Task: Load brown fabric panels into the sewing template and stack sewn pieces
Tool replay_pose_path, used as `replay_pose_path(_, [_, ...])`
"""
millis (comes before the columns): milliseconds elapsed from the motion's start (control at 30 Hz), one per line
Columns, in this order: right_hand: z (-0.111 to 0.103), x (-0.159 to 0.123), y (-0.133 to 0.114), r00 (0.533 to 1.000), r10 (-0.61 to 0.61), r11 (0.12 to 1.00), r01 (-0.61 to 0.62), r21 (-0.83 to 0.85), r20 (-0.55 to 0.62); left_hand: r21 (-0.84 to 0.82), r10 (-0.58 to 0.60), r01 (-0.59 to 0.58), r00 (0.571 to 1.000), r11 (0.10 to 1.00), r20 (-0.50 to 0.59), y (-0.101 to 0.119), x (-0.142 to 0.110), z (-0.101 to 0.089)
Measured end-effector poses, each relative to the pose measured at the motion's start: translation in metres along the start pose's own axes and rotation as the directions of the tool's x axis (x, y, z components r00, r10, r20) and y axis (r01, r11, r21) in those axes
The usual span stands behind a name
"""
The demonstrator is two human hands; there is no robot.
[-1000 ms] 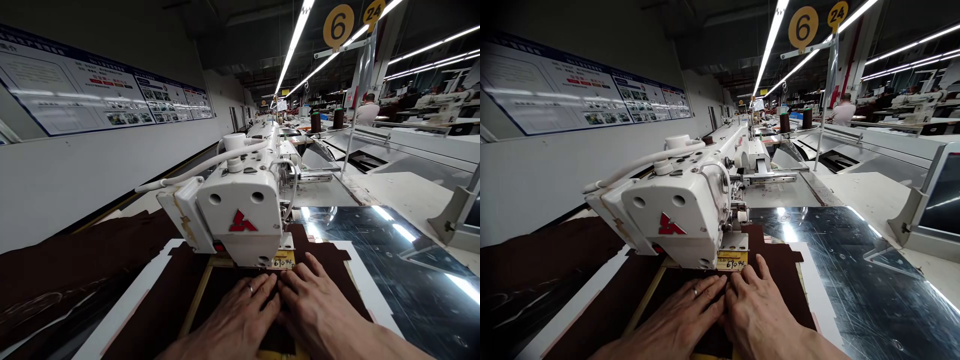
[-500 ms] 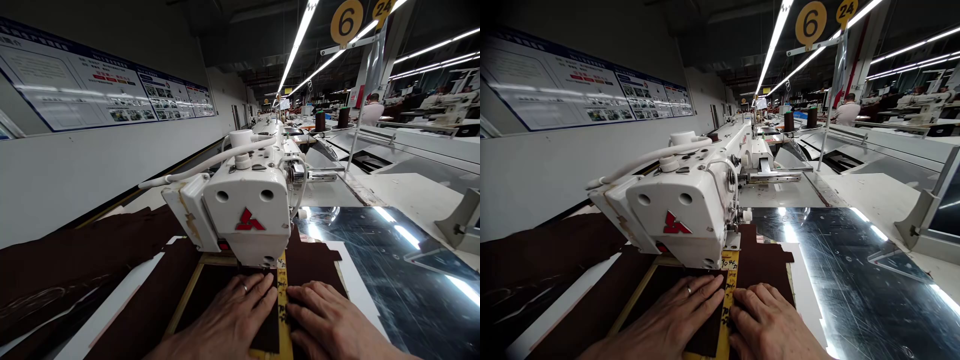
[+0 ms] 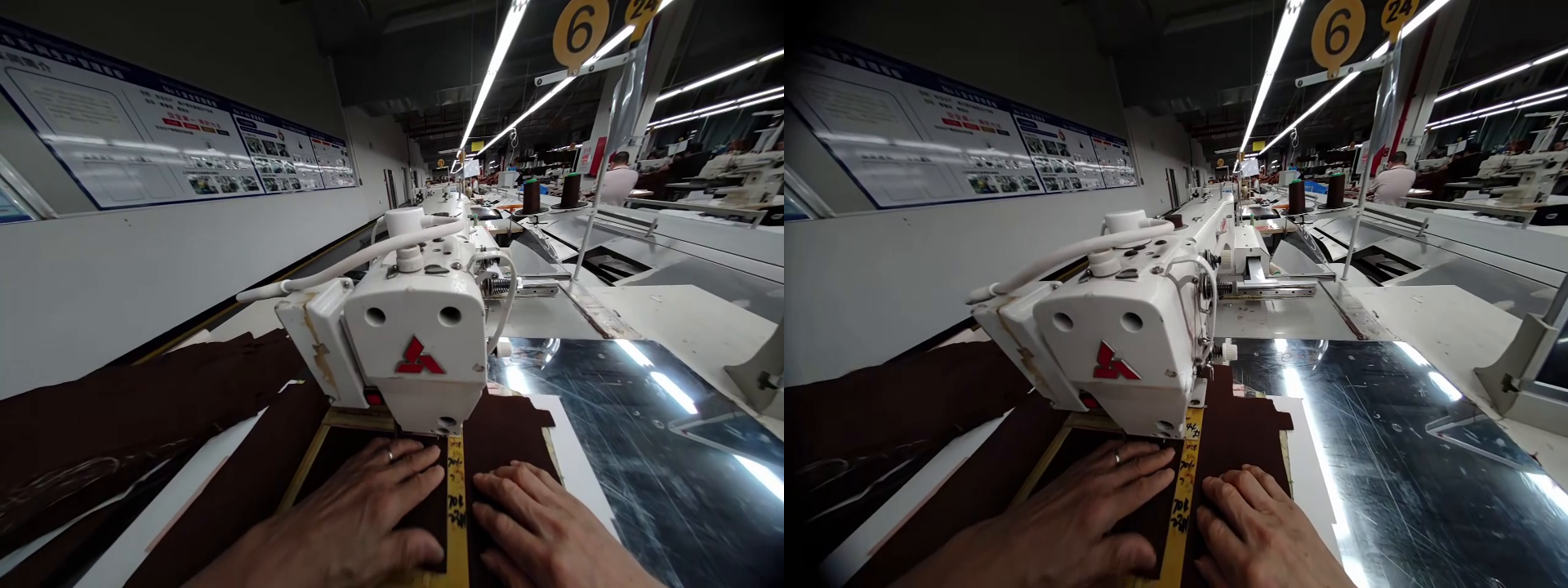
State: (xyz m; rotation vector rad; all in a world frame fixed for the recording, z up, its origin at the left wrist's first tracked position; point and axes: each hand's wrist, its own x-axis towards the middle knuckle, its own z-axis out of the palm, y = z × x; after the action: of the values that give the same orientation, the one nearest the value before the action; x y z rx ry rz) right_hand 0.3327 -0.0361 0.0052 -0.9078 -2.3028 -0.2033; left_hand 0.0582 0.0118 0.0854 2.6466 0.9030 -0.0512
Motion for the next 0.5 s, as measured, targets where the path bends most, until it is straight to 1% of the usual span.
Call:
replay_pose_path(67, [0.001,0.0,0.0,1.0,0.01,1.0,-0.01,0.0,-0.001,0.034,0.012,-0.011,0.999,0.999,-0.036,0.001,0.005,-0.002])
replay_pose_path(200, [0.002,0.0,0.0,0.999,-0.008,0.999,0.009,-0.033,0.033,0.051,0.009,-0.008,1.0,0.999,-0.014,0.001,0.013,-0.006])
replay_pose_path(300, [-0.003,0.003,0.0,0.998,-0.016,0.999,0.017,-0.032,0.053,0.025,0.005,-0.005,0.999,1.0,-0.032,-0.002,0.017,-0.006])
replay_pose_path(400, [-0.013,0.007,-0.002,0.989,0.028,1.0,-0.029,0.003,0.143,-0.003,-0.001,0.001,0.999,1.0,-0.054,-0.002,0.018,-0.006])
replay_pose_path(500, [-0.023,0.012,-0.006,0.966,0.08,0.994,-0.094,0.048,0.245,-0.031,-0.027,0.026,0.999,0.999,-0.034,0.003,0.017,-0.005])
